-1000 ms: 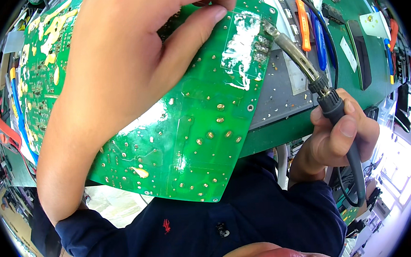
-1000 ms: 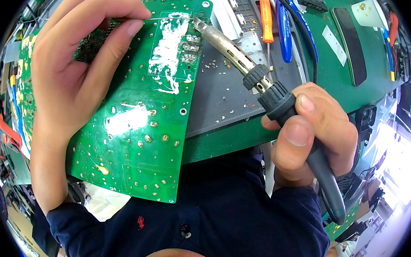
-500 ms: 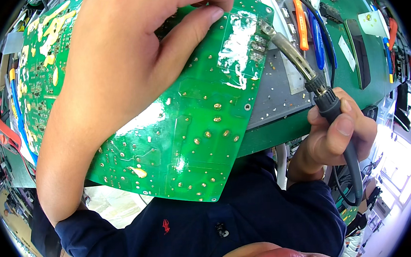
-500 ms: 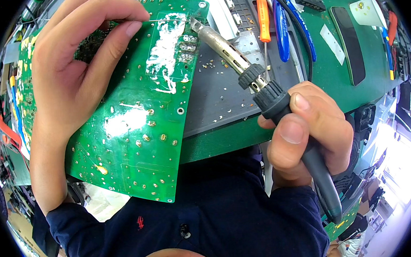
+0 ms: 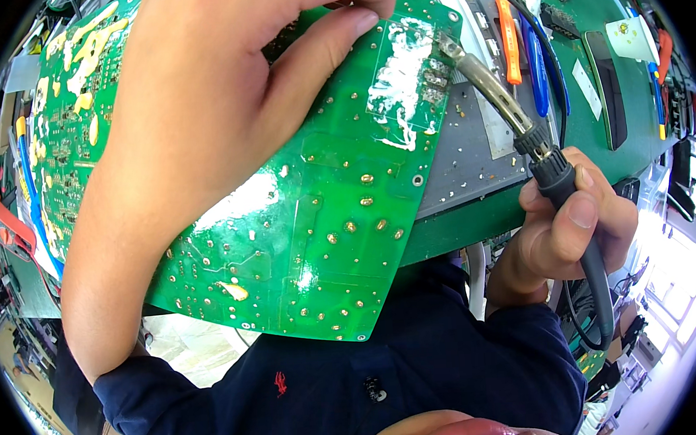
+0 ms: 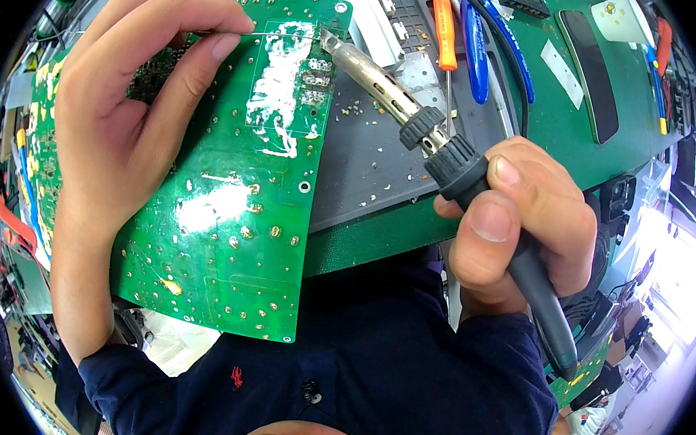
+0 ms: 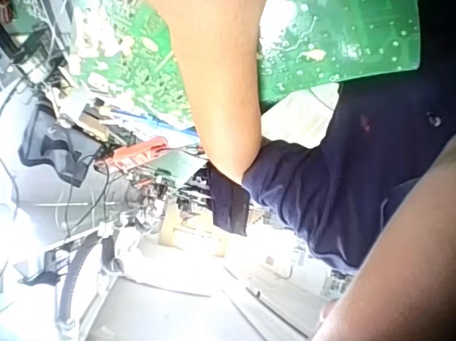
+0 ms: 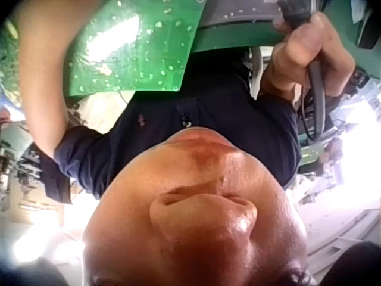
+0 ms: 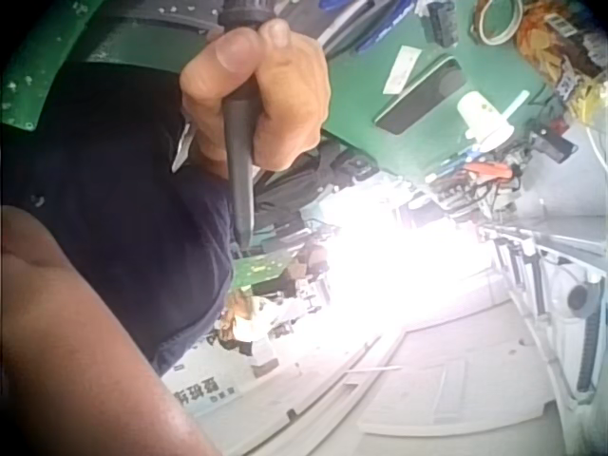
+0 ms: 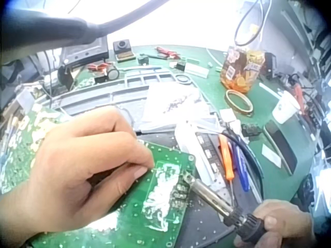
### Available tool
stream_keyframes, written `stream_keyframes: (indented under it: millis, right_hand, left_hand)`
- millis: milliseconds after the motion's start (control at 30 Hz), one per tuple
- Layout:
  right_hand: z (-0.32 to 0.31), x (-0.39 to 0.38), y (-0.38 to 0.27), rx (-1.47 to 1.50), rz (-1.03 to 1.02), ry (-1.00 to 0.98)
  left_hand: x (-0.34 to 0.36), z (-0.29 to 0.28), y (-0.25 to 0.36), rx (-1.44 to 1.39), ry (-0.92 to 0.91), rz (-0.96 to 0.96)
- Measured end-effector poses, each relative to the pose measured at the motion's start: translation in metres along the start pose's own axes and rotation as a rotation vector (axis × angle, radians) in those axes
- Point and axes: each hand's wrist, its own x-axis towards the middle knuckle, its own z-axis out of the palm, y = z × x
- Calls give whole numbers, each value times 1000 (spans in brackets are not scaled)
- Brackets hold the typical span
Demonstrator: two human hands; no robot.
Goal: The person uses a soldering iron, solder wire, and a desoldering pump to work on a large green circuit board while seated at a workbench.
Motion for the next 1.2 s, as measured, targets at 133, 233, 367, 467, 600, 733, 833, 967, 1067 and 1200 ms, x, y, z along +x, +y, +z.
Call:
stream_keyframes:
  millis: [133,233,367,467,600,733,833,967,1067,1200]
  right_hand:
    - [1,-1,0,-4,-9,13]
    - [2,-1,0,-8,-3,21]
    - [4,-1,0,2,8,35]
    - [4,-1,-1,-1,21,45]
    - [4,-1,-1,0,11,42]
    - [4,-1,0,3,8,47]
    - [4,-1,0,-4,-6,35]
    - [3,-1,1,-26,-27,15]
    - [1,-1,1,-35,-43,1]
    - [1,-1,2,-33,-42,6]
  left_hand:
    - [-1,-1,2,11,1,-17]
    - [-1,-1,1,7,0,-17]
    - [7,-4,18,98,-32,-58]
    - [7,-4,18,87,-27,-64]
    - [1,-1,6,55,1,-14]
    - [3,0,6,44,-8,-34]
    - [6,-3,16,99,-30,-52]
    - [5,-2,13,57,6,-24]
    - [0,0,1,5,5,-6]
    - [-1,2,-2,5,9,3]
